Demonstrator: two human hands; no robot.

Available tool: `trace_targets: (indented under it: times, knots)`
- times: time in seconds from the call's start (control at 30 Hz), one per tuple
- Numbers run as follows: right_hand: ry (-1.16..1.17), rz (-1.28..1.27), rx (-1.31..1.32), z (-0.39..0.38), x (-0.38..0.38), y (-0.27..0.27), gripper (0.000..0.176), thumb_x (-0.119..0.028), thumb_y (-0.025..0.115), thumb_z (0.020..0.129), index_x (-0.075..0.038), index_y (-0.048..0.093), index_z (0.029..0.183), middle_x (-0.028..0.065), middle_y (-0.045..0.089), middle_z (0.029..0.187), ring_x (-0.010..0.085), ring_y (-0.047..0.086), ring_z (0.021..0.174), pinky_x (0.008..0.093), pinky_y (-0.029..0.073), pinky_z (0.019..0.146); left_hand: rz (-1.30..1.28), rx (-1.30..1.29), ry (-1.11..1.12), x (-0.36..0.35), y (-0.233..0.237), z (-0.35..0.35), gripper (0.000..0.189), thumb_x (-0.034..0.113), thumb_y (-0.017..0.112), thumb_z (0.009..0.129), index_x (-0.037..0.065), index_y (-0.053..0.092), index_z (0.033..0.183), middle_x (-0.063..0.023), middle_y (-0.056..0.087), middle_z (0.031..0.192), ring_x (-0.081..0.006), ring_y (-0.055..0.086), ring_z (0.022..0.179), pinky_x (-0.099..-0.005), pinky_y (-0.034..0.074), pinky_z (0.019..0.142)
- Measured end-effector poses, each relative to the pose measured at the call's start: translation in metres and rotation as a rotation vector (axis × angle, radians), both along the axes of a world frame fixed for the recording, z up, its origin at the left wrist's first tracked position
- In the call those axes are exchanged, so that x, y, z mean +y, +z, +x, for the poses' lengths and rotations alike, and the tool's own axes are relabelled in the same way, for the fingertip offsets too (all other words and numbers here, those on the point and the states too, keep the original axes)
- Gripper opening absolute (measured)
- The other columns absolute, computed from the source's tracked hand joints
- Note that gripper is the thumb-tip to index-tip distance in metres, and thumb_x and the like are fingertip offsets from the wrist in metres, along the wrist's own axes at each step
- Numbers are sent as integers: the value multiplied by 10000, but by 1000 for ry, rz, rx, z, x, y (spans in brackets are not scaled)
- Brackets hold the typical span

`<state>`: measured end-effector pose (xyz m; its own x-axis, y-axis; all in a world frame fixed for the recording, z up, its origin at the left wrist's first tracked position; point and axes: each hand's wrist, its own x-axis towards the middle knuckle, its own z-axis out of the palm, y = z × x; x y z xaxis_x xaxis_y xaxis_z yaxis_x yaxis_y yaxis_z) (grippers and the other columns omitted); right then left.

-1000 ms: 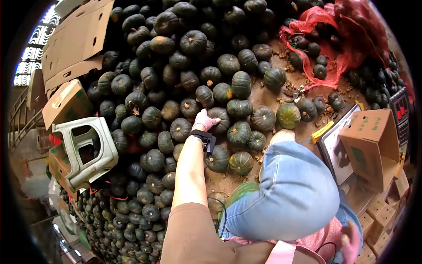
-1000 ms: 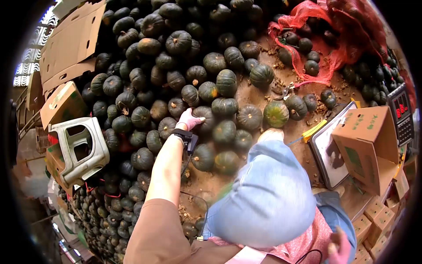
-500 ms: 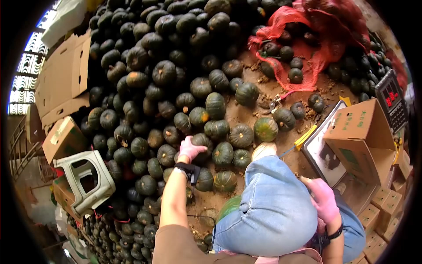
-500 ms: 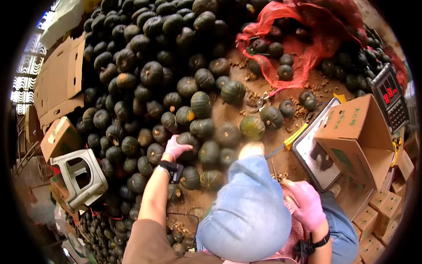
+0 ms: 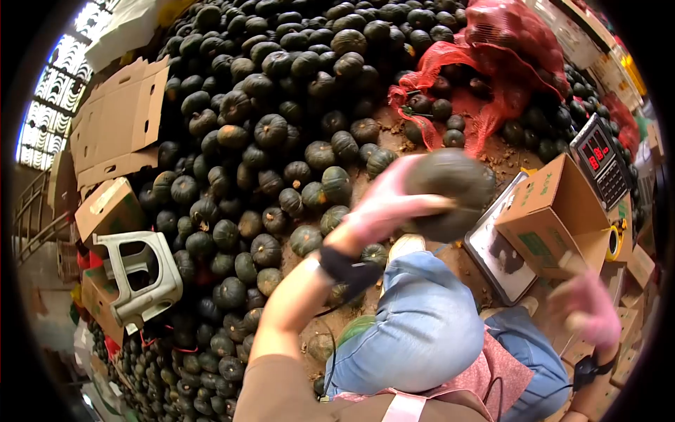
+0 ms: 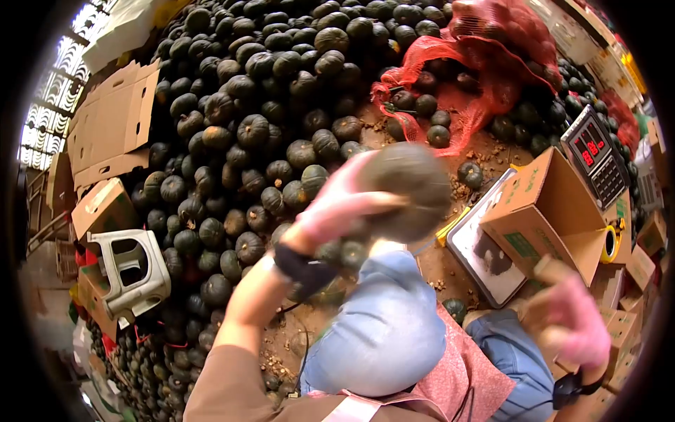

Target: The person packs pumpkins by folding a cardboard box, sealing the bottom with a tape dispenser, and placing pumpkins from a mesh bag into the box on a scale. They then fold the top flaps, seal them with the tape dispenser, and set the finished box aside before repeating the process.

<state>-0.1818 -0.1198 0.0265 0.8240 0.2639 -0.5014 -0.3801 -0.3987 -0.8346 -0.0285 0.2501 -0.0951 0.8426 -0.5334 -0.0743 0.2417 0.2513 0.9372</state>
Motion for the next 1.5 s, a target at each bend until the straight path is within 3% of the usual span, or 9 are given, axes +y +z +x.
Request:
trace_targets:
  times: [0.1, 0.2, 0.33, 0.57, 0.83, 1.03, 1.17, 1.3, 1.5]
  knots:
    - [-432, 62, -316, 30, 0, -15, 1129, -403, 800, 775, -139, 114, 1631, 136, 500, 1384, 207, 570, 1151, 313, 578, 787, -221, -176, -181, -115, 15, 17, 786, 228, 859, 769, 5, 454, 1404, -121, 615, 1271, -198, 603, 1152, -373, 507, 1009]
    - [-843, 649, -252, 19, -107, -74, 733, -347, 630, 971, -95, 299, 1576, 120, 435, 1513, 237, 507, 1319, 378, 482, 1066, -237, -317, -193, -214, 38, -1, 895, 408, 833, 750, -7, 402, 1416, -235, 557, 1308, -359, 562, 1238, -436, 460, 1048]
    - [-708, 159, -465, 13, -195, -72, 522, -339, 502, 1052, -64, 445, 1492, 106, 443, 1527, 239, 467, 1368, 413, 370, 1165, 312, -876, -349, -230, 37, 28, 1090, 532, 850, 666, -61, 385, 1455, -223, 616, 1258, -376, 502, 1321, -570, 272, 1189]
    - [-415, -289, -322, 100, -147, -62, 648, -155, 597, 833, -25, 450, 1451, 93, 538, 1346, 219, 550, 1200, 352, 434, 1059, 934, -1547, -416, -256, -46, 36, 258, 344, 634, 885, 272, 775, 1089, 50, 681, 1193, -312, 530, 1269, -728, 262, 1128]
    - [294, -664, 40, 143, -143, -176, 800, -196, 888, 497, -70, 575, 1222, 134, 682, 1114, 301, 665, 1024, 386, 539, 904, 695, -1348, -228, -218, -74, 26, 185, 293, 667, 828, 250, 797, 953, -6, 682, 1155, -320, 551, 1236, -709, 289, 1125]
    - [988, -736, 182, 145, -177, -261, 692, -331, 787, 741, -92, 586, 1359, 144, 574, 1424, 317, 499, 1352, 413, 429, 1107, 192, -1216, -71, -203, -121, 27, 470, 421, 782, 712, 244, 718, 1142, -58, 594, 1327, -344, 454, 1336, -684, 316, 1069]
    - [953, -771, 118, 143, -167, -280, 646, -347, 732, 800, -95, 578, 1375, 137, 556, 1450, 313, 474, 1376, 411, 409, 1124, 998, -587, 334, -90, -138, 66, 681, 394, 830, 631, 78, 629, 1201, -164, 588, 1190, -334, 524, 1165, -462, 440, 948]
    - [885, -782, 65, 141, -153, -283, 603, -362, 676, 859, -98, 570, 1391, 130, 538, 1476, 309, 450, 1399, 410, 388, 1141, 1667, -153, 1005, 55, -227, 77, 905, 454, 830, 630, 22, 475, 1342, -230, 574, 1180, -394, 526, 1111, -503, 452, 955]
    - [974, -949, 99, 127, -177, -309, 522, -331, 607, 905, -136, 582, 1389, 144, 542, 1466, 320, 508, 1346, 393, 414, 1123, 1825, 248, 509, 108, -259, 99, 871, 513, 861, 642, 48, 544, 1307, -247, 559, 1299, -408, 528, 1228, -482, 450, 1056]
